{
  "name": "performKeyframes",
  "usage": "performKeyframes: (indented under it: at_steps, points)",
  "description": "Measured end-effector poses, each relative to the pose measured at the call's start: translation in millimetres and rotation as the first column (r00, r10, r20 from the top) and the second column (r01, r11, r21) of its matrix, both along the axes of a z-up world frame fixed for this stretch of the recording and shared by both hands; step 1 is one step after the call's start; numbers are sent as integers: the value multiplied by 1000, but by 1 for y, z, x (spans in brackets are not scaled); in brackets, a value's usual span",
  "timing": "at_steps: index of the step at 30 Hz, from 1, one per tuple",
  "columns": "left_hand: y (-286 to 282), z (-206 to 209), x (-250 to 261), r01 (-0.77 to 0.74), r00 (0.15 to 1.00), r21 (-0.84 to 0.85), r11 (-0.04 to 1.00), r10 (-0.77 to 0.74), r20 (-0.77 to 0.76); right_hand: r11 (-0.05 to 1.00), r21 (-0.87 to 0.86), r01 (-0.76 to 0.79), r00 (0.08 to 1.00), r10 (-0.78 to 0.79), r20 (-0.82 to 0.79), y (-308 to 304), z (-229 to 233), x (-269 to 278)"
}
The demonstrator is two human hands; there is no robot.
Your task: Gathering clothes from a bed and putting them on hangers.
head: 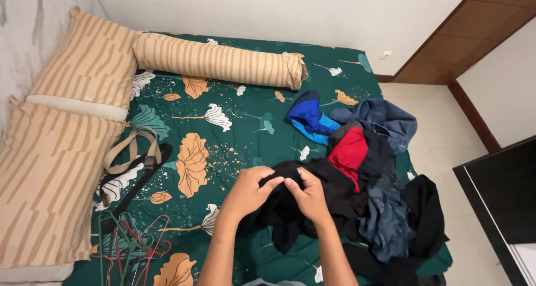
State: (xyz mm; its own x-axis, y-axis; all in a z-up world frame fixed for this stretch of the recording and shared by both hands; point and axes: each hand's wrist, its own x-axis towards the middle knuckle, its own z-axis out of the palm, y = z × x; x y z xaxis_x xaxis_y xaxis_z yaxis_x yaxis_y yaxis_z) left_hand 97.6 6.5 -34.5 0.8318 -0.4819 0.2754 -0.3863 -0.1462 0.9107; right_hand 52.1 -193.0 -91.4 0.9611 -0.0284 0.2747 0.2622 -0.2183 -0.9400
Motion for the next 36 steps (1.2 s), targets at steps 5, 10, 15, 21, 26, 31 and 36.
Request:
performKeyframes:
  at_steps: [5, 10, 15, 21, 26, 31, 36]
  points:
    - [0, 1, -12, -84, 996, 26, 996, 85, -26, 992, 1, 125, 992, -125, 35, 7, 5, -13]
    - [4, -3, -23, -131, 991, 10, 991, 131, -27, 980, -31, 197, 977, -193, 95, 13, 2, -21]
    - [11, -3, -29, -149, 989, 48, 988, 148, 26, 983, -4, 186, 976, -184, 115, 21, 13, -25]
    - [11, -8, -36, -183, 982, 272, 945, 188, 8, 992, -59, 112, 993, -110, 32, 22, 14, -27]
    - [12, -24, -42, -236, 970, 275, 932, 241, 17, 996, 81, 30, 1000, -31, 5, 15, 9, -28]
    - [18, -56, -38, -275, 960, 228, 934, 280, 10, 987, 143, 79, 993, -90, 75, 3, 0, -19]
    - [18, -46, -45, -254, 945, 210, 944, 288, -153, 951, 294, 97, 994, -105, 12, 2, 4, -18]
